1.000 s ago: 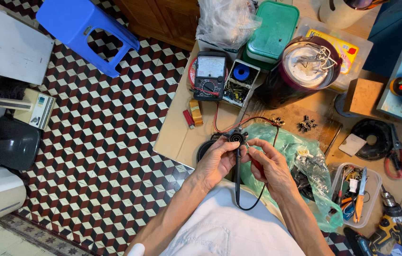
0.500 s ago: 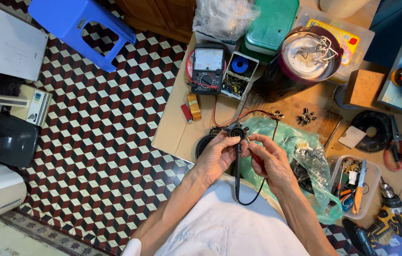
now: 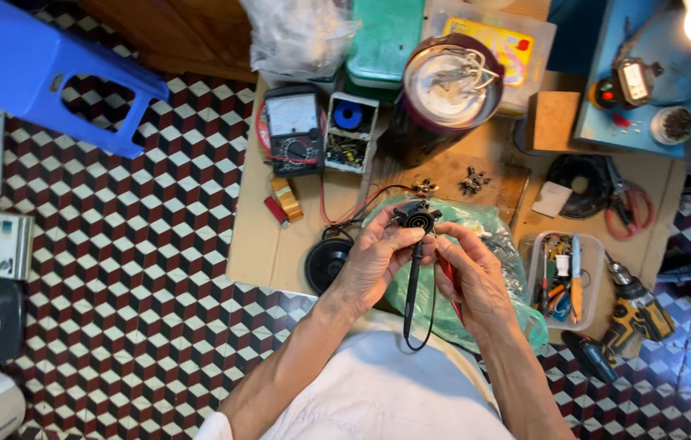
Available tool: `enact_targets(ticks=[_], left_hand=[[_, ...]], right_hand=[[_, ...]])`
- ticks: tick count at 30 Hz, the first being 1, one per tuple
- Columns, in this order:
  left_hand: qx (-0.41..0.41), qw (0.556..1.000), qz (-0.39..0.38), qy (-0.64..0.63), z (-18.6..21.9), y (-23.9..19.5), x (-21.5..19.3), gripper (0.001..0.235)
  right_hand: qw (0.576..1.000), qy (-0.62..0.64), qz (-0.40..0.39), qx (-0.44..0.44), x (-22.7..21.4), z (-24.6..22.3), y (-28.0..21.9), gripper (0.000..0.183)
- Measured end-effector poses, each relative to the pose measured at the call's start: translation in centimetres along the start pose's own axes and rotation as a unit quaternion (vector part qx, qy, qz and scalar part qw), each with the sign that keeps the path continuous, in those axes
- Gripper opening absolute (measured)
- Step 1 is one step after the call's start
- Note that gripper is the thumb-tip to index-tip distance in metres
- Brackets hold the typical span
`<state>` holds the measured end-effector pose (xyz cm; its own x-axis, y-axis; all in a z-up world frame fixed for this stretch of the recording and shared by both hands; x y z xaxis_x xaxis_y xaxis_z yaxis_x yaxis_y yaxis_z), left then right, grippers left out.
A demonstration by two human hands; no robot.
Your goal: The person assembles a small white plastic gear with a black metal housing, then uses multimeter probes to test electrical continuity on the assembled unit. The person places the unit into a black circular base and continues testing with the probes.
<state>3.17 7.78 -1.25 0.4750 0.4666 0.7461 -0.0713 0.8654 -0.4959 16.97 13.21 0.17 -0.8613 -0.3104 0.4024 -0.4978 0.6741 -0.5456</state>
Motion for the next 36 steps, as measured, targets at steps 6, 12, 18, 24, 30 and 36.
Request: enact_targets(ticks=[6,12,18,24,30,36], left_hand=[[-0.044,0.996,-0.067,0.027,-2.7,5.9,6.0,0.048],[-0.039,0.991,-0.124,0.038,-6.1,13.6,11.8,0.046],[-0.028,0.989,-0.098,0.103,-7.3,19.0,15.4,0.045],[0.010,0.985,-0.075,0.157,-6.6,22.4,17.8,0.045],[0.081,0.969,-0.026,0.233,-6.2,24.6,17.8,0.044],[0.162,0.954,-0.026,0.250,-6.4,25.7,18.7,0.038]], right_hand=[[0.995,0.046,0.063,-0.065,-5.7,-4.5,0.2,0.026],[0.987,0.084,0.098,-0.092,-12.3,-8.8,2.7,0.027],[0.983,0.113,0.069,-0.126,-17.0,-11.8,6.5,0.027],[0.983,0.121,0.045,-0.127,-18.5,-14.6,9.9,0.028],[0.991,0.067,0.071,-0.089,-17.9,-16.5,10.2,0.034],[0.999,-0.028,0.009,-0.021,-17.6,-14.8,10.8,0.029]])
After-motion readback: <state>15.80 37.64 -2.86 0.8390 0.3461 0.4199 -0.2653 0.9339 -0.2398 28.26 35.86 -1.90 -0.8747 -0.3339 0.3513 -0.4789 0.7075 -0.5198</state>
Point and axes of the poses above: each hand's wrist, its own y-axis towards the middle knuckle, its own x-axis out of the palm, z = x × y, the point moved 6 cm from there along y, towards the middle knuckle, and after that the axes turned 3 degrees about -x, right-handed, at the moved point
